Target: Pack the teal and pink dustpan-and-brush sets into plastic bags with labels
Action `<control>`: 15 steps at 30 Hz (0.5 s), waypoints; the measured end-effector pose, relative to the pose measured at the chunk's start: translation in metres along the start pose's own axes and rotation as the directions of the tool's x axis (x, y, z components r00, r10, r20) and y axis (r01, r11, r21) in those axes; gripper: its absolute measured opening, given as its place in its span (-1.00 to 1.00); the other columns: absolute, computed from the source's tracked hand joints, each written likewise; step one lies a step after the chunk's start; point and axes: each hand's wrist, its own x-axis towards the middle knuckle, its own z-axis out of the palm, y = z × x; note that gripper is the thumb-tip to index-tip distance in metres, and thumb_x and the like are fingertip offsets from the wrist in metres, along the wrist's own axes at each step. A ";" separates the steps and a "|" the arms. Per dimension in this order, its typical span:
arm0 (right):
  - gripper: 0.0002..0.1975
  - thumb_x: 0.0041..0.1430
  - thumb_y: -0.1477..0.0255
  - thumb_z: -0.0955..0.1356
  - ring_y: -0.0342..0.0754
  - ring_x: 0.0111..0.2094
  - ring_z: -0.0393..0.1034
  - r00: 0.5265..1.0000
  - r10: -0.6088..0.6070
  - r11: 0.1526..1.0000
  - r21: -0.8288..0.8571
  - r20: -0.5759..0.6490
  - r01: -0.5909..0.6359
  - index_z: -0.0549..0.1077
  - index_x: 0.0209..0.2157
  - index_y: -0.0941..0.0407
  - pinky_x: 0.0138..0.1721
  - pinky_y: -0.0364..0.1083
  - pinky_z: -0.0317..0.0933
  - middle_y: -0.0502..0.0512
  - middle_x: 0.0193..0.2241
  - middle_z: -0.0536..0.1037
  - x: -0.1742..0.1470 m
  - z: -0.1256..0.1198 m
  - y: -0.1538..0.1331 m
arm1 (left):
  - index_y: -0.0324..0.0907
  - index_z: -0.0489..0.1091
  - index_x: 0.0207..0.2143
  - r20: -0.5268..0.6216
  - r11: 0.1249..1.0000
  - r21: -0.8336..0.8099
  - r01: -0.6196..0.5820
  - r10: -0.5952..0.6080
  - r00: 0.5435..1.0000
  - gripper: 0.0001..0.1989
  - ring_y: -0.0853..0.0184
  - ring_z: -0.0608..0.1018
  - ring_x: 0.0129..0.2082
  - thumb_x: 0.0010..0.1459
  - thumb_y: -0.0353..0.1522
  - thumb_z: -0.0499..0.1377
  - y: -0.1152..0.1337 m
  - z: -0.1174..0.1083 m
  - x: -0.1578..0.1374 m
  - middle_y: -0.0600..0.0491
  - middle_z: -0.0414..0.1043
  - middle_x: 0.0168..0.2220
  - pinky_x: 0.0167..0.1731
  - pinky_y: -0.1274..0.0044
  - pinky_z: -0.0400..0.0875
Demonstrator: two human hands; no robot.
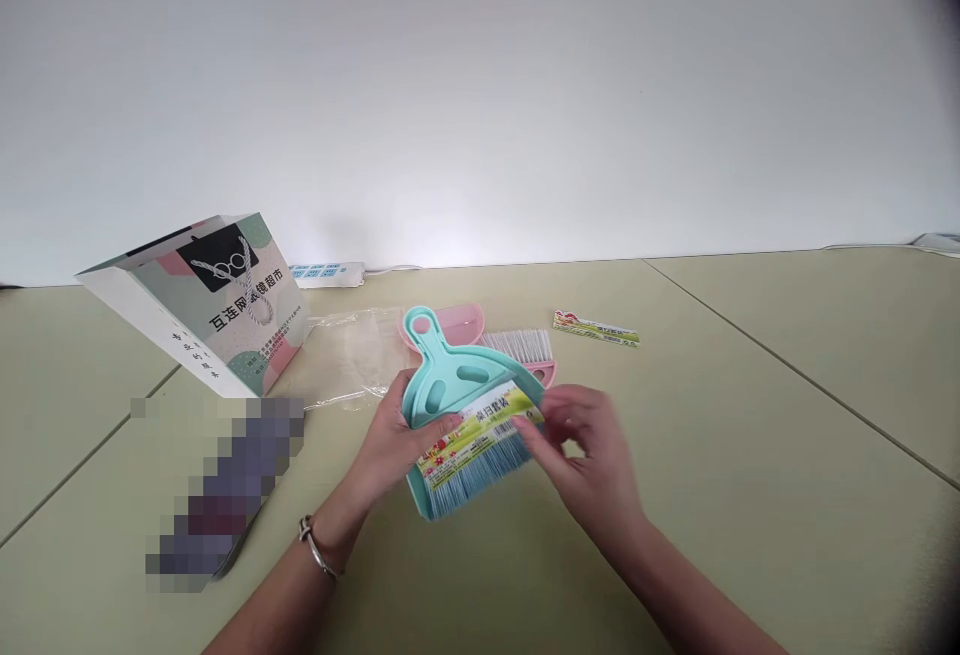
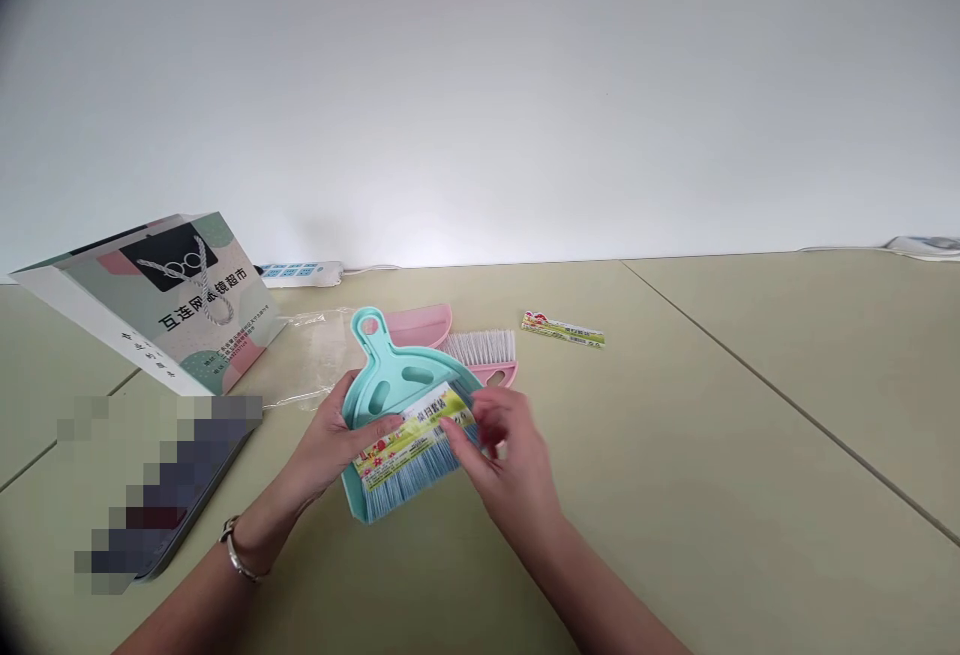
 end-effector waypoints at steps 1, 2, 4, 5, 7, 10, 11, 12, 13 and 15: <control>-0.61 -0.17 0.31 0.48 -0.16 -0.48 0.29 0.985 -0.051 0.998 0.028 -0.163 0.056 0.26 -0.32 0.04 -0.54 -0.15 0.22 0.02 -0.34 0.39 0.001 -0.001 -0.001 | -0.14 0.21 -0.11 -0.042 1.000 -0.030 -0.011 0.010 0.999 -0.47 0.30 0.56 -0.30 -0.11 -0.23 0.32 0.001 0.000 0.000 0.10 0.47 -0.29 -0.34 0.50 0.48; -0.50 -0.26 0.33 0.52 -0.13 -0.41 0.31 0.962 -0.040 0.995 0.077 -0.269 0.063 0.25 -0.28 0.03 -0.47 -0.13 0.25 0.04 -0.26 0.39 0.002 -0.001 -0.001 | -0.13 0.21 -0.10 -0.078 0.998 -0.060 -0.024 0.019 0.997 -0.47 0.31 0.56 -0.30 -0.11 -0.23 0.32 0.002 0.001 0.000 0.11 0.47 -0.30 -0.36 0.51 0.48; -0.37 -0.31 0.30 0.54 -0.06 -0.25 0.35 0.971 0.154 0.955 0.280 -0.181 -0.099 0.24 -0.18 0.01 -0.34 -0.07 0.30 0.09 -0.15 0.39 0.004 0.000 -0.002 | -0.13 0.21 -0.10 -0.117 0.993 -0.102 -0.052 0.040 0.992 -0.47 0.32 0.56 -0.32 -0.11 -0.23 0.32 0.003 0.004 -0.001 0.12 0.48 -0.30 -0.37 0.53 0.48; -0.38 -0.27 0.24 0.53 -0.01 -0.20 0.37 0.959 0.283 0.885 0.385 0.006 -0.264 0.25 -0.15 0.02 -0.29 -0.03 0.32 0.11 -0.14 0.42 0.004 0.002 -0.002 | -0.13 0.21 -0.11 -0.121 0.992 -0.110 -0.061 0.048 0.991 -0.47 0.32 0.57 -0.32 -0.11 -0.23 0.32 0.003 0.006 -0.002 0.12 0.48 -0.31 -0.38 0.53 0.48; -0.46 -0.16 0.17 0.48 0.04 -0.19 0.41 0.813 0.440 0.675 0.457 0.381 -0.579 0.32 -0.14 0.05 -0.23 0.04 0.33 0.14 -0.17 0.49 0.003 0.007 -0.002 | -0.13 0.21 -0.11 -0.107 0.993 -0.097 -0.072 0.062 0.992 -0.47 0.31 0.57 -0.32 -0.11 -0.22 0.32 0.003 0.010 -0.003 0.10 0.49 -0.30 -0.37 0.51 0.49; -0.55 -0.14 0.19 0.49 0.05 -0.21 0.45 0.711 0.506 0.527 0.478 0.488 -0.703 0.41 -0.21 0.07 -0.23 0.03 0.35 0.09 -0.24 0.56 0.001 0.011 0.001 | -0.15 0.23 -0.06 -0.070 0.994 0.055 -0.098 0.102 0.992 -0.51 0.25 0.57 -0.29 0.00 -0.15 0.22 0.005 0.007 -0.003 0.03 0.50 -0.25 -0.33 0.43 0.50; -0.57 -0.16 0.21 0.50 0.04 -0.22 0.46 0.718 0.519 0.525 0.490 0.463 -0.696 0.43 -0.23 0.07 -0.24 0.01 0.35 0.07 -0.25 0.57 0.001 0.012 0.002 | -0.16 0.24 -0.03 -0.078 0.977 0.169 -0.128 0.142 0.987 -0.54 0.22 0.56 -0.24 0.07 -0.12 0.14 0.005 0.002 -0.002 -0.02 0.49 -0.21 -0.28 0.38 0.50; -0.59 -0.17 0.23 0.50 0.04 -0.23 0.47 0.723 0.531 0.527 0.496 0.442 -0.690 0.45 -0.25 0.08 -0.26 -0.01 0.36 0.05 -0.27 0.58 0.002 0.011 0.003 | -0.17 0.26 0.00 -0.107 0.934 0.320 -0.162 0.206 0.973 -0.55 0.18 0.54 -0.17 0.14 -0.11 0.06 0.005 -0.003 0.000 -0.06 0.47 -0.16 -0.20 0.31 0.47; -0.60 -0.18 0.23 0.51 0.04 -0.24 0.47 0.725 0.543 0.529 0.499 0.423 -0.687 0.46 -0.27 0.08 -0.28 -0.02 0.37 0.05 -0.29 0.59 0.003 0.009 0.004 | -0.17 0.27 0.02 -0.142 0.854 0.488 -0.180 0.281 0.949 -0.55 0.13 0.49 -0.06 0.20 -0.12 -0.03 0.003 -0.010 0.003 -0.11 0.43 -0.08 -0.09 0.24 0.40; -0.60 -0.21 0.25 0.52 0.05 -0.24 0.48 0.726 0.571 0.532 0.500 0.384 -0.683 0.48 -0.28 0.09 -0.30 -0.03 0.38 0.05 -0.30 0.59 0.007 0.005 0.006 | -0.17 0.31 0.05 -0.197 0.588 0.802 -0.106 0.428 0.882 -0.55 -0.02 0.23 0.18 0.22 -0.14 -0.06 -0.001 -0.023 0.010 -0.19 0.27 0.11 0.11 0.05 0.09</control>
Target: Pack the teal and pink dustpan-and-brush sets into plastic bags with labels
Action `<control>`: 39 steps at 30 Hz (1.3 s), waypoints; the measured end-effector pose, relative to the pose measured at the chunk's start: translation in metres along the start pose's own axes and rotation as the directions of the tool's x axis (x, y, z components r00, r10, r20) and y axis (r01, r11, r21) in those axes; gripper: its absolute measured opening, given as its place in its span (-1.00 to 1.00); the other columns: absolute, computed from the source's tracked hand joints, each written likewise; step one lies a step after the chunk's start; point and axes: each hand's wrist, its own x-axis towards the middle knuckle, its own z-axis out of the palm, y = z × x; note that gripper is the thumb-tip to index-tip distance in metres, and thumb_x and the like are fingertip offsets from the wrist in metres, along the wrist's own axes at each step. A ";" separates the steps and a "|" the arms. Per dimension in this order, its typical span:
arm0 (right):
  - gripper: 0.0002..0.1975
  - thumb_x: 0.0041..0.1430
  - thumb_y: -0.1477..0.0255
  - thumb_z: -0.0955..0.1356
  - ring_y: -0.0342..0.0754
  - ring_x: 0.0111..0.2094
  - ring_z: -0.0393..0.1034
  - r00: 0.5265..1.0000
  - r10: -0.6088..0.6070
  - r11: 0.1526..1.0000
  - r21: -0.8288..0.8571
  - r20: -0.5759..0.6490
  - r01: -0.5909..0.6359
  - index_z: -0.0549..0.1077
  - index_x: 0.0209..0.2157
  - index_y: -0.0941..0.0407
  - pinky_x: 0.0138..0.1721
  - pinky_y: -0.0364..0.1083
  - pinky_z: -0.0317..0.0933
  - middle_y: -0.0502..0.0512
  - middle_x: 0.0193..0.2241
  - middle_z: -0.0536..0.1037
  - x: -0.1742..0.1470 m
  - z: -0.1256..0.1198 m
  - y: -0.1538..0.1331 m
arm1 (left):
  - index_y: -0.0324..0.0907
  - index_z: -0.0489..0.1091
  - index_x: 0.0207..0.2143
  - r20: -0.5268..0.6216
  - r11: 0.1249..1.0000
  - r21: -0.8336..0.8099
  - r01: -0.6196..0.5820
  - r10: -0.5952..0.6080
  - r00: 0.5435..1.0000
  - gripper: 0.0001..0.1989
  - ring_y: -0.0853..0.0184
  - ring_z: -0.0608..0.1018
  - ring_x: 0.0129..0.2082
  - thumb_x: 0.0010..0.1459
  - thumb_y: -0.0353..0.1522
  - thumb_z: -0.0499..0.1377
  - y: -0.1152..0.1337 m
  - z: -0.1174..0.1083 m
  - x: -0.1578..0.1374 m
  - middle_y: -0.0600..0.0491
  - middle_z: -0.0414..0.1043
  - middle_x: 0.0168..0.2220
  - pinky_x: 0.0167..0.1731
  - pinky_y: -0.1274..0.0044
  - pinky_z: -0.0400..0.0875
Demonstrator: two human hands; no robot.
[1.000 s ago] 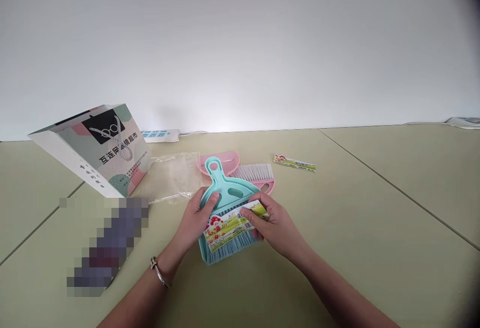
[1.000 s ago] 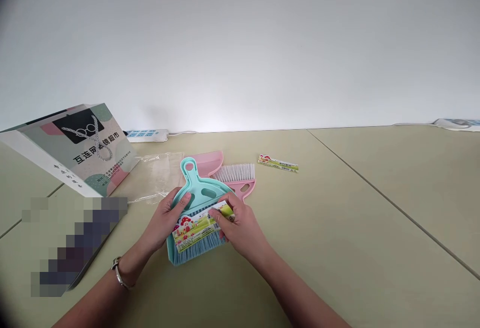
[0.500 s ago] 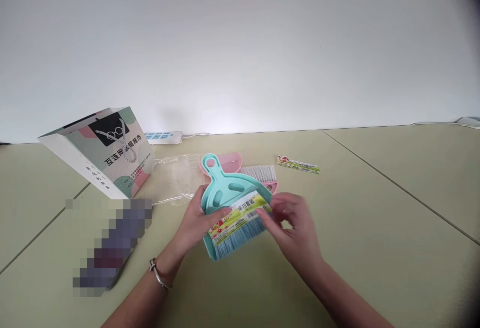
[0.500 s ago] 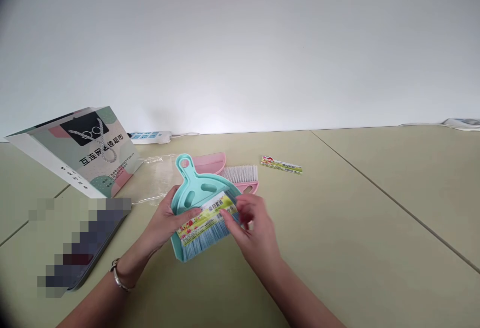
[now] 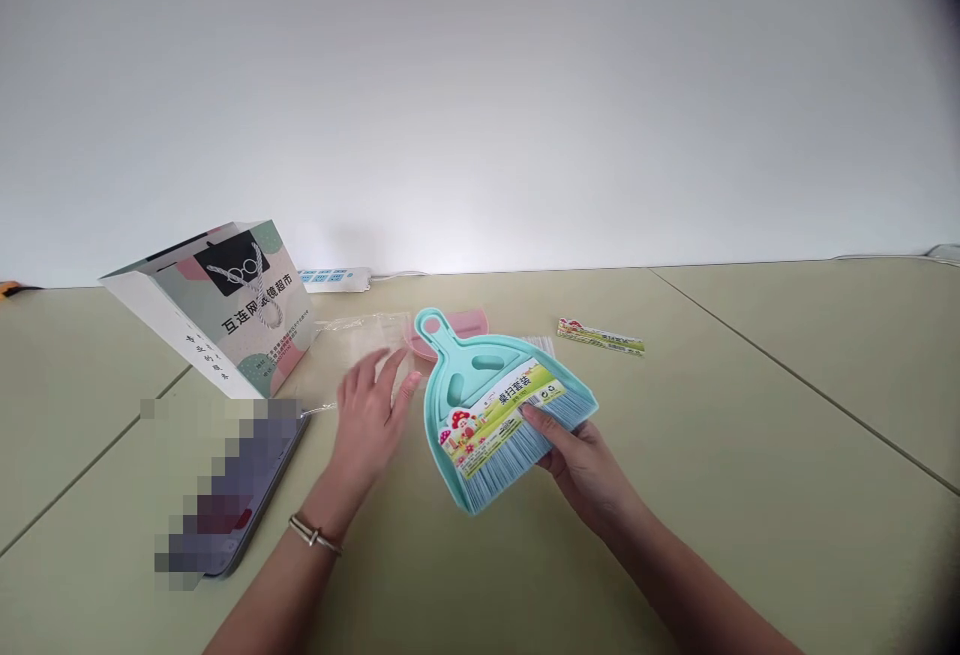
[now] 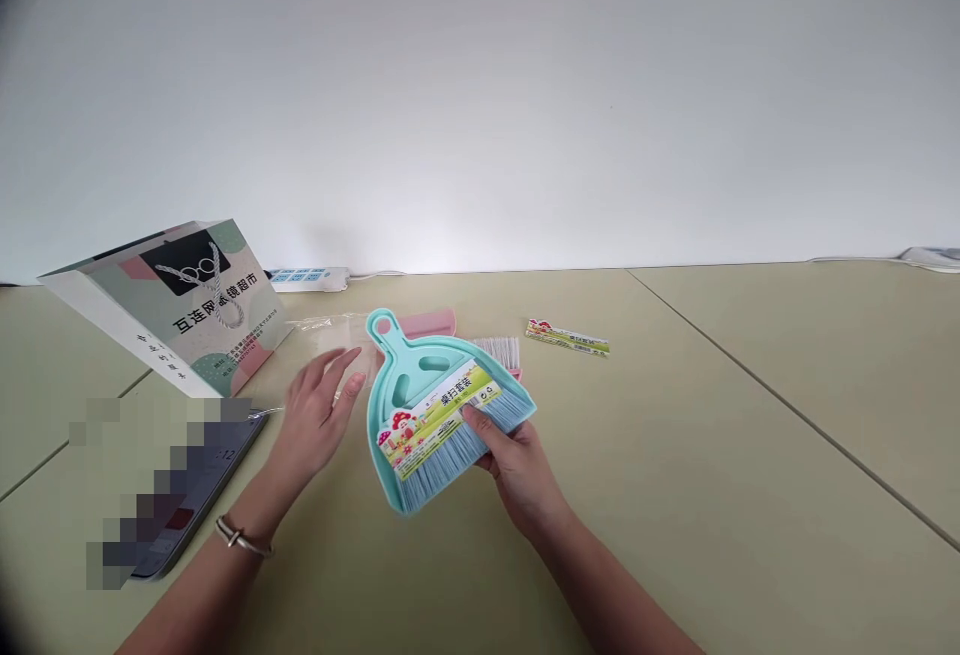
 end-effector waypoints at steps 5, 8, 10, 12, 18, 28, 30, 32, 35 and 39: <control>-0.57 -0.20 0.26 0.52 0.09 -0.21 0.48 0.999 0.007 1.000 -0.029 -0.032 -0.008 0.48 -0.24 0.10 -0.29 -0.01 0.39 0.08 -0.27 0.60 0.002 -0.008 -0.008 | -0.18 0.46 -0.09 0.089 0.846 0.533 0.020 -0.079 0.993 -0.57 -0.29 -0.07 0.26 0.22 -0.14 -0.05 -0.024 0.006 0.012 -0.27 0.13 0.21 -0.03 -0.29 -0.31; -0.58 -0.17 0.26 0.51 0.08 -0.22 0.48 0.999 0.039 0.996 -0.078 0.020 -0.037 0.48 -0.22 0.12 -0.29 -0.02 0.39 0.10 -0.27 0.60 0.000 -0.009 -0.009 | -0.24 0.43 -0.08 0.123 0.814 0.580 0.023 -0.115 0.986 -0.55 -0.23 0.01 0.25 0.26 -0.17 -0.12 -0.024 0.006 0.013 -0.27 0.30 0.10 -0.07 -0.32 -0.36; -0.59 -0.15 0.26 0.50 0.08 -0.22 0.48 0.998 0.050 0.994 -0.102 0.046 -0.045 0.48 -0.22 0.12 -0.28 -0.02 0.38 0.11 -0.26 0.60 0.000 -0.010 -0.011 | -0.25 0.40 -0.05 0.129 0.820 0.572 0.011 -0.104 0.986 -0.55 -0.17 0.04 0.25 0.27 -0.20 -0.14 -0.023 0.005 0.011 -0.25 0.33 0.08 -0.06 -0.32 -0.36; -0.61 -0.14 0.26 0.50 0.07 -0.23 0.49 0.998 0.051 0.992 -0.116 0.047 -0.046 0.49 -0.23 0.12 -0.26 -0.01 0.38 0.10 -0.26 0.60 -0.001 -0.011 -0.013 | -0.22 0.40 -0.04 0.121 0.824 0.567 -0.013 -0.067 0.990 -0.55 -0.20 0.04 0.25 0.26 -0.19 -0.13 -0.024 0.004 0.008 -0.26 0.26 0.13 -0.07 -0.32 -0.33; -0.64 -0.11 0.26 0.49 0.06 -0.23 0.49 0.997 0.045 0.991 -0.127 0.062 -0.036 0.50 -0.24 0.12 -0.23 0.01 0.37 0.11 -0.26 0.60 -0.003 -0.012 -0.015 | -0.22 0.51 -0.20 0.026 0.806 0.585 -0.088 0.089 0.996 -0.52 -0.39 0.01 0.21 0.19 -0.09 -0.06 -0.044 0.012 0.003 -0.35 0.16 0.18 -0.14 -0.35 -0.33; -0.61 -0.12 0.26 0.49 0.08 -0.23 0.49 0.997 0.056 0.990 -0.135 0.058 -0.048 0.50 -0.23 0.12 -0.20 0.04 0.36 0.12 -0.24 0.60 -0.005 -0.010 -0.017 | -0.35 0.10 0.21 -0.001 0.843 0.508 -0.180 0.209 0.978 -0.34 -0.19 0.01 0.26 0.23 -0.06 -0.18 -0.019 0.008 0.000 -0.37 0.17 0.17 -0.04 -0.24 -0.54; -0.62 -0.13 0.26 0.49 0.07 -0.22 0.49 0.998 0.049 0.990 -0.135 0.040 -0.043 0.50 -0.23 0.12 -0.20 0.03 0.36 0.12 -0.24 0.60 -0.004 -0.012 -0.018 | -0.30 0.05 0.24 0.044 0.819 0.487 -0.303 0.324 0.945 -0.37 -0.13 -0.02 0.27 0.24 -0.11 -0.13 -0.010 0.009 -0.004 -0.32 0.12 0.21 0.00 -0.20 -0.56; -0.63 -0.13 0.26 0.49 0.07 -0.23 0.50 0.999 0.040 0.990 -0.139 0.028 -0.035 0.51 -0.25 0.12 -0.20 0.03 0.36 0.12 -0.26 0.60 -0.003 -0.014 -0.019 | -0.28 -0.03 0.26 0.083 0.787 0.472 -0.397 0.409 0.909 -0.40 -0.09 0.00 0.27 0.25 -0.17 -0.10 -0.004 0.010 -0.007 -0.28 0.07 0.23 0.02 -0.17 -0.58; -0.65 -0.13 0.26 0.49 0.08 -0.23 0.50 0.999 0.028 0.988 -0.153 0.016 -0.025 0.52 -0.26 0.12 -0.20 0.03 0.37 0.11 -0.28 0.61 -0.002 -0.016 -0.018 | -0.30 -0.19 0.29 0.115 0.739 0.459 -0.493 0.500 0.858 -0.34 -0.07 0.00 0.28 0.24 -0.22 -0.06 -0.002 0.010 -0.009 -0.27 0.02 0.25 0.05 -0.14 -0.59; -0.65 -0.13 0.27 0.49 0.09 -0.24 0.50 1.000 0.019 0.989 -0.145 0.011 -0.017 0.52 -0.27 0.13 -0.22 0.03 0.39 0.10 -0.29 0.61 -0.003 -0.014 -0.018 | -0.30 -0.40 0.30 0.192 0.691 0.387 -0.611 0.587 0.786 -0.17 -0.04 -0.04 0.29 0.18 -0.19 0.02 -0.002 0.005 -0.011 -0.27 -0.05 0.27 0.11 -0.08 -0.51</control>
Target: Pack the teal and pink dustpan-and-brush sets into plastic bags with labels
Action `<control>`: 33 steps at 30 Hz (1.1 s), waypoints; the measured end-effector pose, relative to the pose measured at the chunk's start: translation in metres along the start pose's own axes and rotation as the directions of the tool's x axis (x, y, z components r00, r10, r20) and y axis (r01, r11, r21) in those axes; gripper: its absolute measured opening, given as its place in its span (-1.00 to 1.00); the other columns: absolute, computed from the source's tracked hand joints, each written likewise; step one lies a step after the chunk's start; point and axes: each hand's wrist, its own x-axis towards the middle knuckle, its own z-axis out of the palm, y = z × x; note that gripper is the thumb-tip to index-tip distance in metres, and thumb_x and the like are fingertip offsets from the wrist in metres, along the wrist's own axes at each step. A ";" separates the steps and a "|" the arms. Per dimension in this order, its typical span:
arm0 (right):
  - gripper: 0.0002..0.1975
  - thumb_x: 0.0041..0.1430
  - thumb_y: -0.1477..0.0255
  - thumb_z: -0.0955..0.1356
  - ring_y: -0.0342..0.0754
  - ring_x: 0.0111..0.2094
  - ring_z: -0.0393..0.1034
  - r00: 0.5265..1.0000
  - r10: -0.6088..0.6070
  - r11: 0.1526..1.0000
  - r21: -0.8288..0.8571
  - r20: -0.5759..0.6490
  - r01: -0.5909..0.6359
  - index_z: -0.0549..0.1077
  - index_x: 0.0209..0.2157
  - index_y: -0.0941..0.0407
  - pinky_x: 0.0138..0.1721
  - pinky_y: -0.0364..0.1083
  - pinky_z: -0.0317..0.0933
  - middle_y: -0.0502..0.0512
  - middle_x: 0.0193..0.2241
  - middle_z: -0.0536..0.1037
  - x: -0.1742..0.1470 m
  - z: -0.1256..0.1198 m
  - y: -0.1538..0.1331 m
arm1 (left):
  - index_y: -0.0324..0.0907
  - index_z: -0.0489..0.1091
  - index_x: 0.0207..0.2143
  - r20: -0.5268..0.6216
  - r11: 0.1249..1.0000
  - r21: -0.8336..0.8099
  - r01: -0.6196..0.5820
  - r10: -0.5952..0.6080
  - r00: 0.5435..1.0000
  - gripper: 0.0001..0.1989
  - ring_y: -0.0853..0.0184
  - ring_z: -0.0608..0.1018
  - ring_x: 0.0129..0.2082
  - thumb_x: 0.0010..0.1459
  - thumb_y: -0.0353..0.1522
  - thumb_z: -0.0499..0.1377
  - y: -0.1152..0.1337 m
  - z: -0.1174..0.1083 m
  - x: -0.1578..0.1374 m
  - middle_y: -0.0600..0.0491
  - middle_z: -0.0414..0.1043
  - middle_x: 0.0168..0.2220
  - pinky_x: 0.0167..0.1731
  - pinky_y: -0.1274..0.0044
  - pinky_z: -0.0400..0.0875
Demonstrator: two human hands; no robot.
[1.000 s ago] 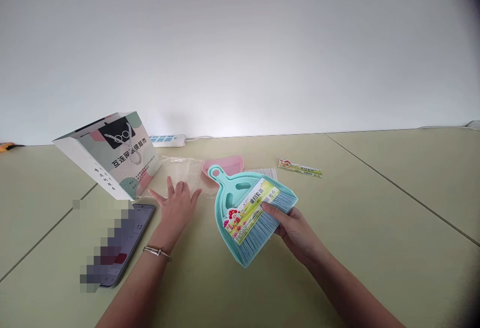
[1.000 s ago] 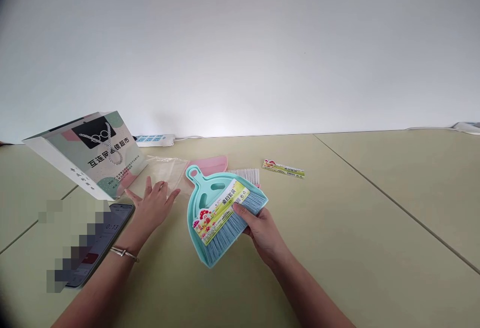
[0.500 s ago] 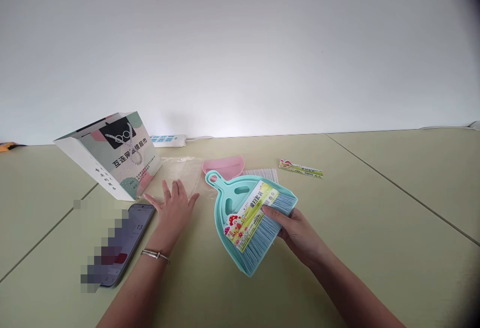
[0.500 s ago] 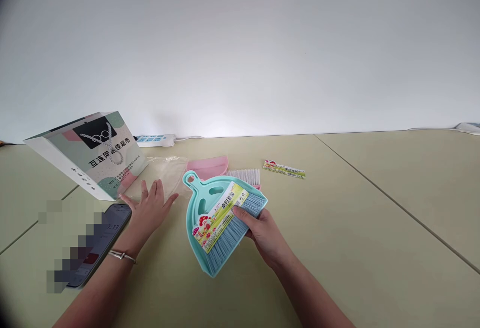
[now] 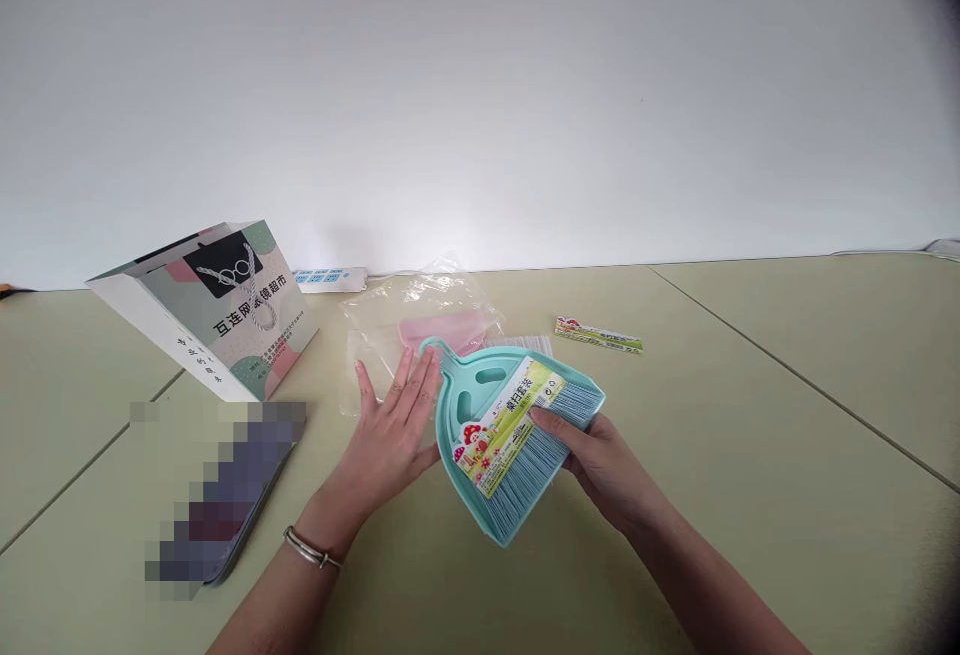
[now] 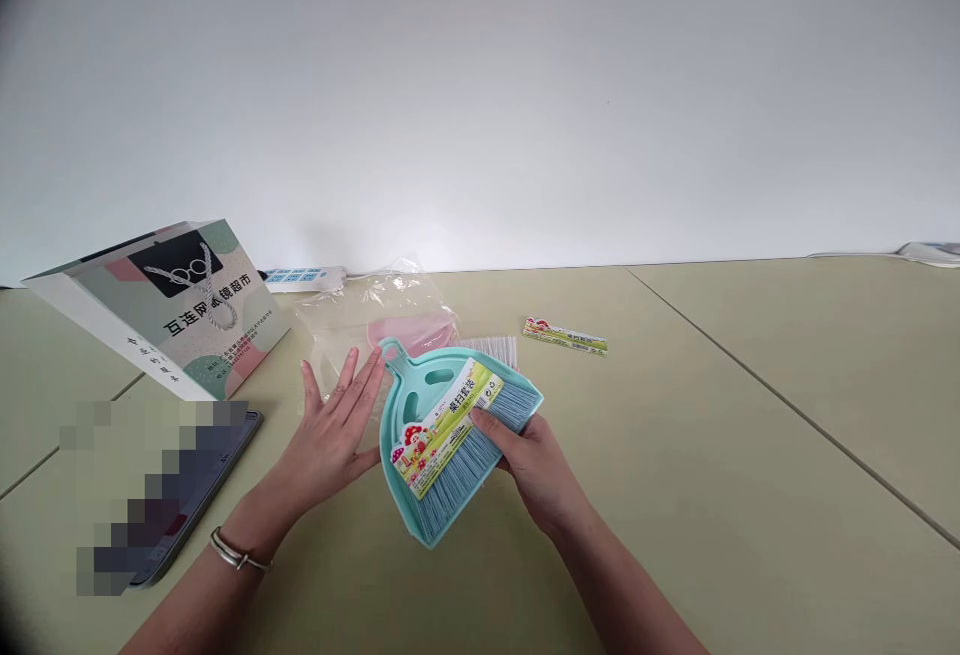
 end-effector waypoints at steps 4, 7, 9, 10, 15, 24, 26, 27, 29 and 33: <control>-0.66 -0.13 0.29 0.49 0.07 -0.21 0.49 0.999 -0.002 0.993 0.117 -0.037 0.007 0.51 -0.26 0.10 -0.26 -0.03 0.40 0.08 -0.26 0.60 0.000 0.002 -0.001 | -0.27 -0.47 0.29 0.068 0.994 -0.092 -0.055 0.061 0.996 -0.09 0.00 -0.06 0.30 0.14 -0.16 0.07 0.002 -0.008 -0.001 -0.25 -0.07 0.28 0.14 -0.02 -0.49; -0.69 -0.12 0.31 0.49 0.05 -0.20 0.49 0.997 -0.013 0.978 0.206 -0.082 0.030 0.50 -0.27 0.06 -0.27 -0.06 0.42 0.06 -0.23 0.60 0.002 0.002 -0.001 | -0.22 -0.50 0.29 0.081 0.988 -0.151 -0.035 0.048 0.996 -0.09 0.01 -0.04 0.30 0.15 -0.12 0.05 0.002 -0.013 -0.001 -0.24 -0.04 0.28 0.15 -0.01 -0.48; -0.70 -0.11 0.31 0.48 0.05 -0.20 0.49 0.995 -0.012 0.973 0.228 -0.095 0.033 0.50 -0.27 0.05 -0.27 -0.05 0.42 0.05 -0.23 0.59 0.003 0.002 -0.001 | -0.21 -0.50 0.29 0.087 0.980 -0.198 -0.033 0.051 0.995 -0.06 -0.01 -0.03 0.29 0.12 -0.05 0.05 0.001 -0.017 -0.001 -0.25 -0.05 0.28 0.15 0.00 -0.49; -0.70 -0.11 0.30 0.48 0.05 -0.20 0.49 0.995 -0.015 0.973 0.228 -0.094 0.036 0.50 -0.27 0.05 -0.27 -0.04 0.42 0.05 -0.23 0.59 0.003 0.002 -0.001 | -0.20 -0.50 0.29 0.090 0.974 -0.224 -0.038 0.060 0.994 -0.03 -0.03 -0.03 0.29 0.10 -0.02 0.05 0.000 -0.019 -0.001 -0.25 -0.06 0.28 0.15 -0.01 -0.49; -0.68 -0.11 0.27 0.49 0.09 -0.21 0.49 0.996 -0.063 0.987 0.146 -0.068 0.072 0.51 -0.27 0.07 -0.23 0.04 0.41 0.07 -0.27 0.60 -0.002 0.006 0.002 | -0.20 -0.49 0.30 0.032 0.953 -0.284 -0.108 0.122 0.992 -0.03 -0.04 0.01 0.28 0.09 0.04 0.01 0.000 -0.023 -0.001 -0.26 0.00 0.26 0.13 -0.02 -0.53; -0.65 -0.12 0.26 0.48 0.09 -0.20 0.49 0.998 -0.026 0.970 0.239 -0.060 0.040 0.49 -0.24 0.07 -0.23 0.02 0.42 0.09 -0.22 0.59 -0.003 0.012 0.008 | -0.15 -0.32 0.31 0.006 0.935 -0.313 -0.168 0.179 0.984 -0.11 0.00 0.15 0.24 0.10 0.01 0.04 0.010 -0.022 0.001 -0.21 0.12 0.22 0.14 0.00 -0.53; -0.65 -0.12 0.30 0.49 0.05 -0.20 0.49 0.994 -0.022 0.955 0.293 -0.110 0.053 0.48 -0.23 0.04 -0.25 -0.03 0.43 0.05 -0.20 0.59 -0.001 0.011 0.008 | -0.16 -0.34 0.31 0.006 0.939 -0.302 -0.162 0.172 0.985 -0.11 0.01 0.14 0.24 0.10 0.01 0.03 0.011 -0.022 0.000 -0.21 0.11 0.23 0.14 0.00 -0.55; -0.65 -0.13 0.31 0.50 0.03 -0.20 0.49 0.993 -0.019 0.948 0.313 -0.120 0.057 0.48 -0.23 0.04 -0.25 -0.04 0.43 0.03 -0.20 0.59 0.000 0.011 0.007 | -0.16 -0.37 0.30 0.003 0.938 -0.301 -0.170 0.180 0.984 -0.10 0.01 0.13 0.25 0.11 0.00 0.03 0.011 -0.023 0.000 -0.20 0.10 0.23 0.14 0.01 -0.56; -0.66 -0.13 0.32 0.50 0.02 -0.22 0.50 0.994 -0.018 0.943 0.329 -0.107 0.053 0.49 -0.24 0.06 -0.25 -0.05 0.43 0.03 -0.23 0.59 -0.001 0.011 0.007 | -0.16 -0.40 0.30 -0.007 0.928 -0.311 -0.206 0.215 0.977 -0.10 0.03 0.12 0.25 0.11 -0.02 0.04 0.015 -0.023 0.001 -0.19 0.10 0.23 0.13 0.01 -0.59; -0.67 -0.12 0.32 0.50 0.01 -0.24 0.50 0.998 -0.036 0.952 0.301 -0.049 0.049 0.50 -0.26 0.09 -0.24 -0.05 0.44 0.03 -0.28 0.60 -0.005 0.014 0.007 | -0.11 -0.20 0.30 0.038 0.889 -0.402 -0.221 0.257 0.966 -0.19 0.04 0.18 0.23 0.11 -0.04 0.07 0.022 -0.025 0.002 -0.14 0.14 0.21 0.13 0.00 -0.60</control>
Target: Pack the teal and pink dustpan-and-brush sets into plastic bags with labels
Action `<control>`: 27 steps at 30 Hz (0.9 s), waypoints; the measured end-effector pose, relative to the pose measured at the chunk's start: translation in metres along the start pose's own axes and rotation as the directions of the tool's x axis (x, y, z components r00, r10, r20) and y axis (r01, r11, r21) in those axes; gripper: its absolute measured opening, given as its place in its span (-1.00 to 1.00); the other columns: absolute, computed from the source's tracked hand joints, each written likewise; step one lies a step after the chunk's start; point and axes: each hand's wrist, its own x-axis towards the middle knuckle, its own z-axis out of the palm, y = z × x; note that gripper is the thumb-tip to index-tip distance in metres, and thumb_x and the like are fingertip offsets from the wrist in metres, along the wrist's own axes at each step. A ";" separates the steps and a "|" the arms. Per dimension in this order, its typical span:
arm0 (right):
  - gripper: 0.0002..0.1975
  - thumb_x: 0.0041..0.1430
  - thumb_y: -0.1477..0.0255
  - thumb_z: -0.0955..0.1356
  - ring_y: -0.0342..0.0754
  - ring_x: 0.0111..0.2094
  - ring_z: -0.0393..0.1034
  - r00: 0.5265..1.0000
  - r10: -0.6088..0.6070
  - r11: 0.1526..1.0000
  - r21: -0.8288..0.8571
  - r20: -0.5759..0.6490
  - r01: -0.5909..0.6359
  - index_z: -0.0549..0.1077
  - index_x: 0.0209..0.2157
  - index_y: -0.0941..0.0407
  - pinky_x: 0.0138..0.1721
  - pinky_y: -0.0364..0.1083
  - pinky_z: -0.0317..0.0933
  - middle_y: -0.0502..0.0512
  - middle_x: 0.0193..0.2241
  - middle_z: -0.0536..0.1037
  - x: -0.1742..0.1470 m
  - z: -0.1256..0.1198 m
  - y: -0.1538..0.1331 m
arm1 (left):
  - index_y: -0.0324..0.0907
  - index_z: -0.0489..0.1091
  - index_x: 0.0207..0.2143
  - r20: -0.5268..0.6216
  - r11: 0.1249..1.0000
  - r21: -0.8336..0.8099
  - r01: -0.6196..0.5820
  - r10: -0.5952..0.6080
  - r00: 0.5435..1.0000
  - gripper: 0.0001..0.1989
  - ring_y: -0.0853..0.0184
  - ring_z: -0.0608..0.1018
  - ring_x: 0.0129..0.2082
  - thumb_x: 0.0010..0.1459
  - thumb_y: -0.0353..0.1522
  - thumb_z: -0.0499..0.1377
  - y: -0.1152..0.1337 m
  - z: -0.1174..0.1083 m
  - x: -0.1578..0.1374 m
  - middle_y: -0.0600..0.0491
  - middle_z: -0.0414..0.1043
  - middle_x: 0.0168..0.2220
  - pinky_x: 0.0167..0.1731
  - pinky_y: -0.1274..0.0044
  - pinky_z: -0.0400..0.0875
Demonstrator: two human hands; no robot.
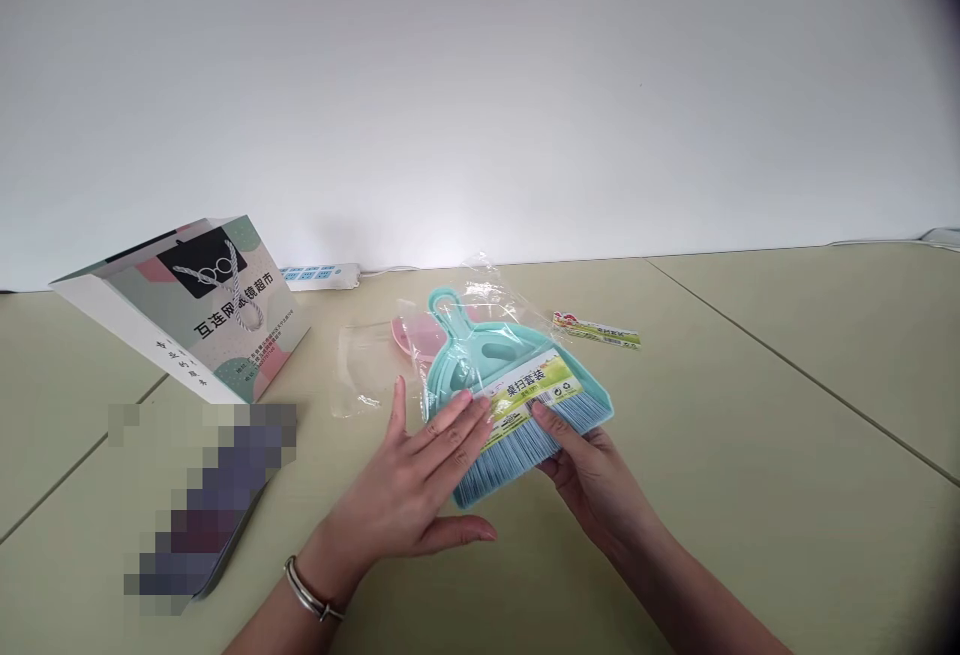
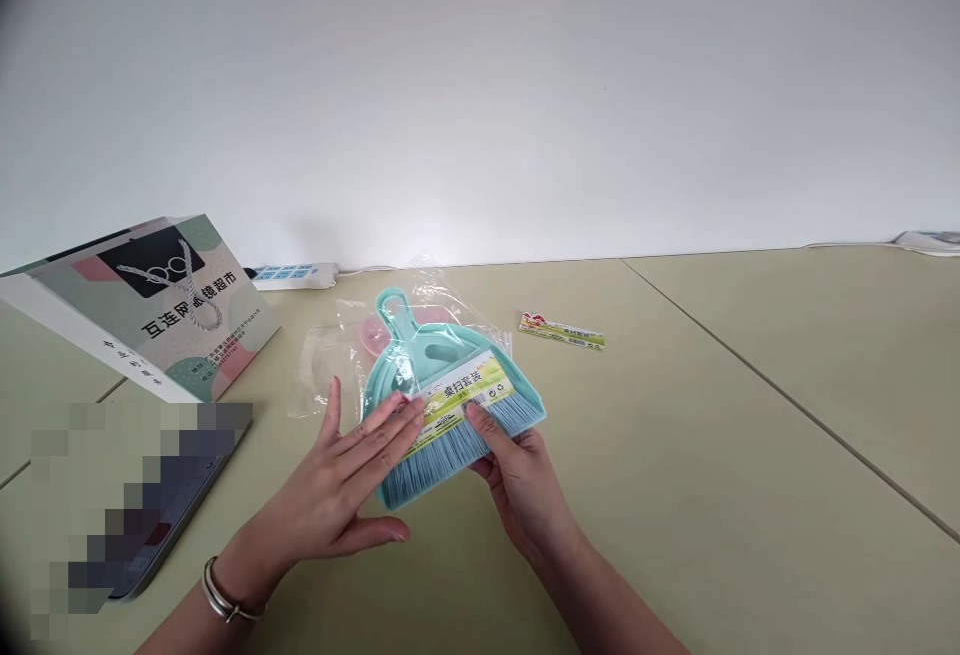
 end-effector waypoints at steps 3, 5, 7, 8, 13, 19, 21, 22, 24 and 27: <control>-0.68 -0.11 0.33 0.50 -0.03 -0.27 0.51 1.000 0.023 1.000 0.016 -0.002 -0.023 0.50 -0.25 0.08 -0.27 -0.10 0.44 0.01 -0.29 0.60 0.000 0.000 0.001 | -0.04 0.00 0.25 -0.030 0.999 -0.031 0.040 -0.041 0.999 -0.29 0.02 0.22 0.21 0.10 -0.02 0.07 -0.002 0.001 -0.005 -0.09 0.22 0.19 0.13 -0.01 -0.57; -0.67 -0.11 0.33 0.50 -0.02 -0.26 0.51 0.999 0.031 0.999 0.033 -0.030 -0.030 0.49 -0.24 0.06 -0.30 -0.12 0.45 0.01 -0.29 0.60 0.001 -0.001 0.001 | 0.00 0.05 0.23 -0.228 0.997 -0.037 0.075 -0.081 0.970 -0.36 0.02 0.20 0.22 0.13 -0.03 0.02 -0.005 0.002 -0.009 -0.06 0.23 0.19 0.17 0.00 -0.51; -0.62 -0.11 0.32 0.49 0.00 -0.23 0.51 0.999 0.012 0.999 0.047 -0.052 -0.010 0.47 -0.19 0.04 -0.32 -0.11 0.46 0.01 -0.28 0.60 0.002 -0.002 0.002 | 0.01 0.09 0.21 -0.524 0.973 -0.162 0.166 -0.227 0.821 -0.45 0.06 0.17 0.24 0.19 -0.09 -0.01 -0.009 0.005 -0.011 -0.04 0.19 0.20 0.23 0.06 -0.31; -0.60 -0.11 0.32 0.49 0.02 -0.22 0.51 0.998 0.001 0.999 0.054 -0.060 0.002 0.46 -0.17 0.03 -0.32 -0.10 0.46 0.01 -0.27 0.60 0.002 -0.002 0.002 | 0.00 0.09 0.20 -0.623 0.929 -0.302 0.214 -0.363 0.693 -0.48 0.09 0.17 0.24 0.21 -0.14 -0.01 -0.010 0.006 -0.010 -0.04 0.15 0.22 0.23 0.11 -0.16; -0.56 -0.11 0.35 0.50 -0.02 -0.25 0.51 0.999 0.010 0.993 0.115 -0.051 -0.004 0.44 -0.13 0.03 -0.33 -0.13 0.46 0.00 -0.26 0.60 0.001 0.001 0.009 | -0.10 0.01 0.20 0.060 0.119 -0.950 0.289 -0.838 0.542 -0.41 0.14 0.44 0.04 0.18 -0.12 0.04 -0.004 0.011 0.006 -0.14 0.29 0.11 -0.03 0.27 0.38; -0.60 -0.16 0.34 0.52 -0.06 -0.30 0.49 0.997 0.065 0.997 0.053 -0.038 -0.063 0.47 -0.22 0.08 -0.40 -0.15 0.42 0.01 -0.27 0.59 0.001 0.003 0.010 | -0.13 0.20 0.05 0.216 -0.025 -0.958 0.285 -0.718 0.662 -0.44 0.18 0.50 -0.06 -0.01 -0.27 0.28 0.009 0.011 0.017 -0.04 0.44 -0.03 -0.11 0.42 0.44; -0.64 -0.14 0.28 0.51 -0.10 -0.37 0.47 0.997 0.060 0.998 -0.014 -0.045 -0.061 0.48 -0.27 0.09 -0.46 -0.17 0.38 0.01 -0.33 0.59 0.003 0.000 0.008 | -0.14 0.22 0.02 0.212 -0.029 -0.959 0.281 -0.730 0.650 -0.47 0.17 0.50 -0.07 0.00 -0.29 0.27 0.007 0.011 0.016 -0.05 0.46 -0.05 -0.12 0.41 0.44; -0.66 -0.12 0.24 0.50 -0.12 -0.42 0.45 0.998 0.039 0.998 -0.056 -0.056 -0.042 0.47 -0.31 0.10 -0.52 -0.19 0.34 0.01 -0.39 0.58 0.004 -0.003 0.006 | -0.15 0.22 0.02 0.209 -0.029 -0.960 0.279 -0.734 0.646 -0.48 0.17 0.51 -0.07 0.01 -0.29 0.27 0.006 0.010 0.015 -0.05 0.46 -0.05 -0.12 0.41 0.44; -0.66 -0.11 0.17 0.47 -0.19 -0.53 0.37 0.995 -0.046 0.989 -0.145 -0.093 0.032 0.42 -0.40 0.12 -0.61 -0.23 0.24 -0.02 -0.50 0.53 0.008 -0.008 0.004 | -0.14 0.22 0.02 0.199 -0.024 -0.963 0.269 -0.736 0.647 -0.49 0.17 0.51 -0.08 0.01 -0.29 0.27 0.003 0.009 0.014 -0.04 0.46 -0.05 -0.13 0.42 0.44; -0.59 -0.18 0.17 0.50 -0.18 -0.52 0.36 0.967 -0.188 0.956 -0.260 -0.172 0.140 0.32 -0.40 0.08 -0.58 -0.22 0.25 -0.06 -0.48 0.49 0.015 -0.016 0.001 | -0.12 0.21 0.03 0.202 -0.030 -0.965 0.261 -0.718 0.666 -0.47 0.17 0.51 -0.06 0.00 -0.31 0.28 0.002 0.007 0.013 -0.03 0.45 -0.02 -0.15 0.43 0.45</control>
